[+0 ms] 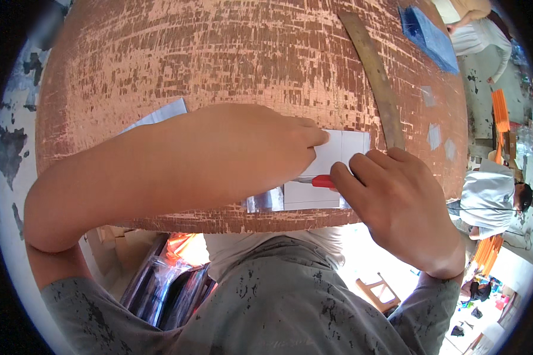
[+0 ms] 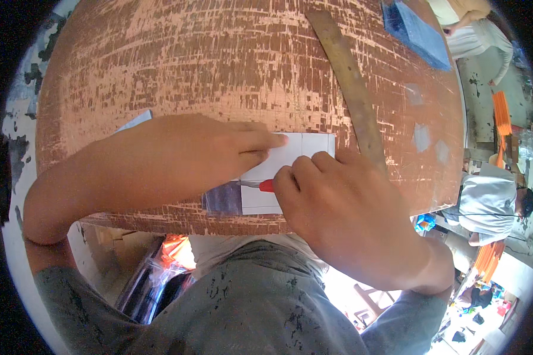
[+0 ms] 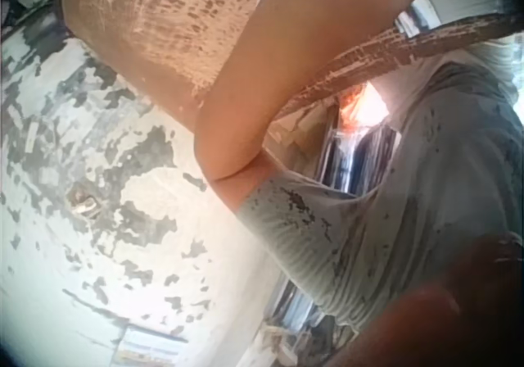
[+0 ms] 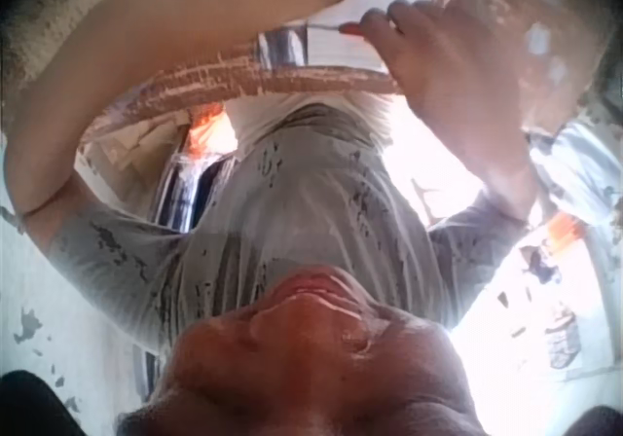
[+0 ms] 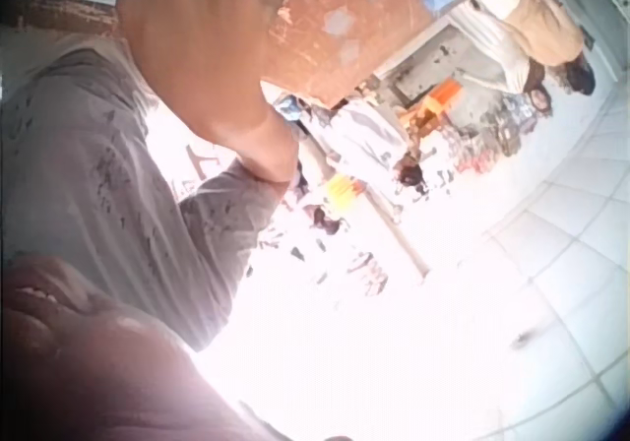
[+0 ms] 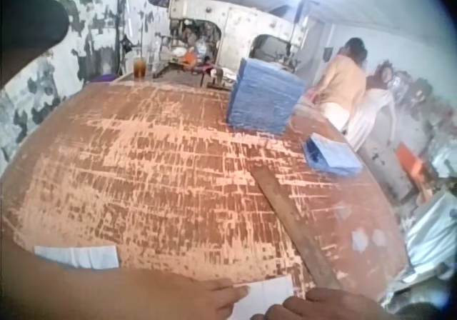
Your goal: The person cuts plastic sheets along a paper template using a utility knife, then separates and moves the cut pieces by hand on the table.
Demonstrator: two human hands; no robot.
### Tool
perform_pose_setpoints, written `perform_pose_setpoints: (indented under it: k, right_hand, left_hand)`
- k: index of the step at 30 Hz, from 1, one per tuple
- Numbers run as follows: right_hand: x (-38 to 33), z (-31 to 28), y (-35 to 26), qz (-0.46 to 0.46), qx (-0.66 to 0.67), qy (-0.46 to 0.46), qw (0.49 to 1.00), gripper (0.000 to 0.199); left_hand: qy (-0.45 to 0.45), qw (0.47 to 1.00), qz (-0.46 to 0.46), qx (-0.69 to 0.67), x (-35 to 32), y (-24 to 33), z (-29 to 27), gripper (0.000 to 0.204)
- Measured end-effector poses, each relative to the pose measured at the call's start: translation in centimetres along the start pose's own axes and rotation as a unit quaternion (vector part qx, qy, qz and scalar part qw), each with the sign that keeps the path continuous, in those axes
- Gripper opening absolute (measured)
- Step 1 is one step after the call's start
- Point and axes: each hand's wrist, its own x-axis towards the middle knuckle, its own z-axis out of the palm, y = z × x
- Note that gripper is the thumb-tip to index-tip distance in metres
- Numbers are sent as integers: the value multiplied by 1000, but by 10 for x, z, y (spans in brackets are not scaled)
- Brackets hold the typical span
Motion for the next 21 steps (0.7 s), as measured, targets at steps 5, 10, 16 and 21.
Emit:
perform_pose_setpoints:
  k: [5,10,16,21]
  right_hand:
    - [-4,0,-2,-18,-40,-1,999,10]
    - [-12,20,10,-19,-21,59,998,13]
    - [-60,64,-13,65,117,181,974,46]
    - [-62,100,-33,120,163,202,958,70]
  left_hand:
    - [12,999,-32,-37,3,1,8,48]
    - [40,995,-54,-74,5,-7,26,46]
    - [193,980,14,41,-37,12,41,36]
    - [357,923,-142,-35,-74,54,73,39]
